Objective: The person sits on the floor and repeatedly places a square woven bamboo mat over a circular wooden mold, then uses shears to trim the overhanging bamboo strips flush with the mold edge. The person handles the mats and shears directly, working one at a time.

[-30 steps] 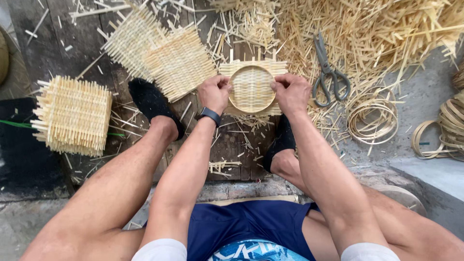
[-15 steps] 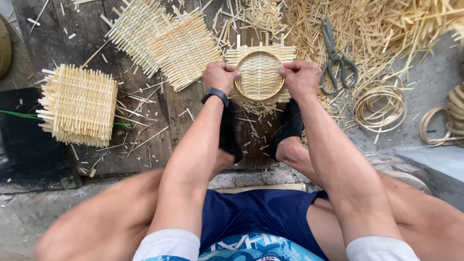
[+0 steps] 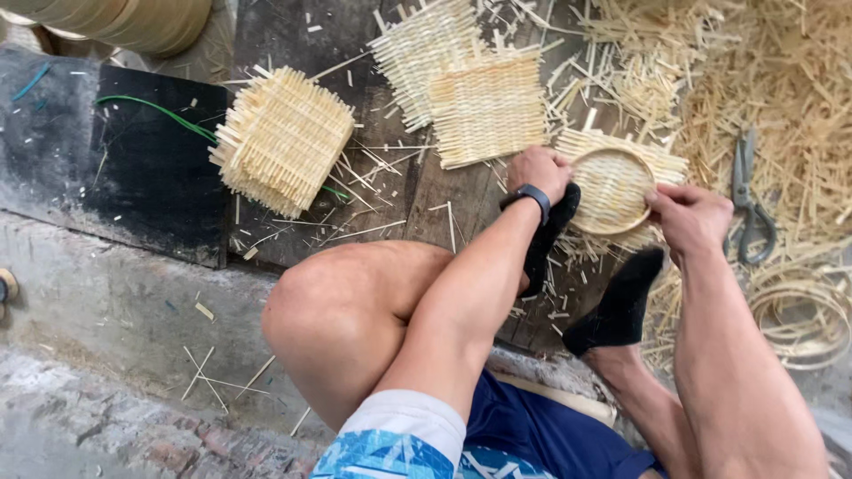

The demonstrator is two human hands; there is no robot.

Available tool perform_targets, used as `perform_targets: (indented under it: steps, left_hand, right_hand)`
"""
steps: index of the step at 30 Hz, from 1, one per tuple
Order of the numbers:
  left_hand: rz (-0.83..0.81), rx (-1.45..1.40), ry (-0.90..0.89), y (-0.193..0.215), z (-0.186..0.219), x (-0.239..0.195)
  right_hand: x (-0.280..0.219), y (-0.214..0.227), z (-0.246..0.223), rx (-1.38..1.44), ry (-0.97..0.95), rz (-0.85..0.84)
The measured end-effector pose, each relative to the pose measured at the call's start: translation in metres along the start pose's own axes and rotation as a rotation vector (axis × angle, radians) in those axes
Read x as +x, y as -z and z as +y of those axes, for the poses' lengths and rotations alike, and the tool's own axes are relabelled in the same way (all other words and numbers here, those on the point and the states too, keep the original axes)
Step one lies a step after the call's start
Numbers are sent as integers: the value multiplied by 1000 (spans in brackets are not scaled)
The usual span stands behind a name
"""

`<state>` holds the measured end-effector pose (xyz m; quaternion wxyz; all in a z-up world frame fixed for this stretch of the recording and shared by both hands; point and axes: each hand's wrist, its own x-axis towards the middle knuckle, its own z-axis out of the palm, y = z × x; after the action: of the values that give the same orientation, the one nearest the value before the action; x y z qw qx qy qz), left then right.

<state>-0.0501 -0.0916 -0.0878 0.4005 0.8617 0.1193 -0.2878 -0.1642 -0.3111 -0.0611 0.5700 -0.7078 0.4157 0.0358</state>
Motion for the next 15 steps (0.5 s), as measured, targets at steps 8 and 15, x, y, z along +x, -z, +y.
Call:
perform_targets:
  steps: [8, 15]
  left_hand:
    - [-87, -85, 33, 3, -5, 20]
    - [70, 355, -550, -13, 12, 36]
  right_hand:
    - [11, 12, -18, -196, -42, -79]
    - [-29, -20, -13, -615, 782, 315]
